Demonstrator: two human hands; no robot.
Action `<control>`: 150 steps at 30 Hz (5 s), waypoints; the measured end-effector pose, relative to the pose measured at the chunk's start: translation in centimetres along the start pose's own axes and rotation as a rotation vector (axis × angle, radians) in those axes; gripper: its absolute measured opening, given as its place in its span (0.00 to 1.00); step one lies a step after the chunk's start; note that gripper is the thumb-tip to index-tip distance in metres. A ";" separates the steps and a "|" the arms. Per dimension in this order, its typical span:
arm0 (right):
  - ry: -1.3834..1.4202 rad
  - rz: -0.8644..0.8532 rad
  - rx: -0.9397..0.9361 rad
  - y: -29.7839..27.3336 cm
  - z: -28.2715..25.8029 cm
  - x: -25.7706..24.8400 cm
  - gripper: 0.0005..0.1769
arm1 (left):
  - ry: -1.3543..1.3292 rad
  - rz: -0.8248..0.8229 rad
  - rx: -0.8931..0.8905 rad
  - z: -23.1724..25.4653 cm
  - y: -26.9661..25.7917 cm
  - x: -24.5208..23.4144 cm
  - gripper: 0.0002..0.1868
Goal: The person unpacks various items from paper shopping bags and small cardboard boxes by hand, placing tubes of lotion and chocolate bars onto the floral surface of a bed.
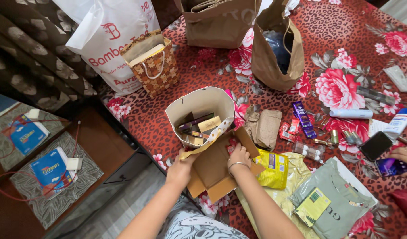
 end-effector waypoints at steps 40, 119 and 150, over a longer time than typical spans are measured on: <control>1.613 0.208 0.123 -6.0 2.5 -9.6 0.25 | -0.052 -0.035 0.069 -0.9 0.4 0.5 0.37; 1.418 0.300 0.240 8.3 14.4 -8.3 0.08 | 0.047 -0.054 -0.119 -0.8 0.2 2.7 0.19; 0.213 0.271 -0.426 -0.9 -2.4 -6.0 0.19 | -0.049 -0.106 -0.008 0.7 1.2 0.6 0.28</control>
Point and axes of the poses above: each hand's wrist, its own y-axis towards the middle knuckle, its own x-axis out of the palm, z = x × y, the point moved 1 cm from there along y, towards the middle knuckle, and after that the axes turned 12 degrees about z, right-handed, at the moved point
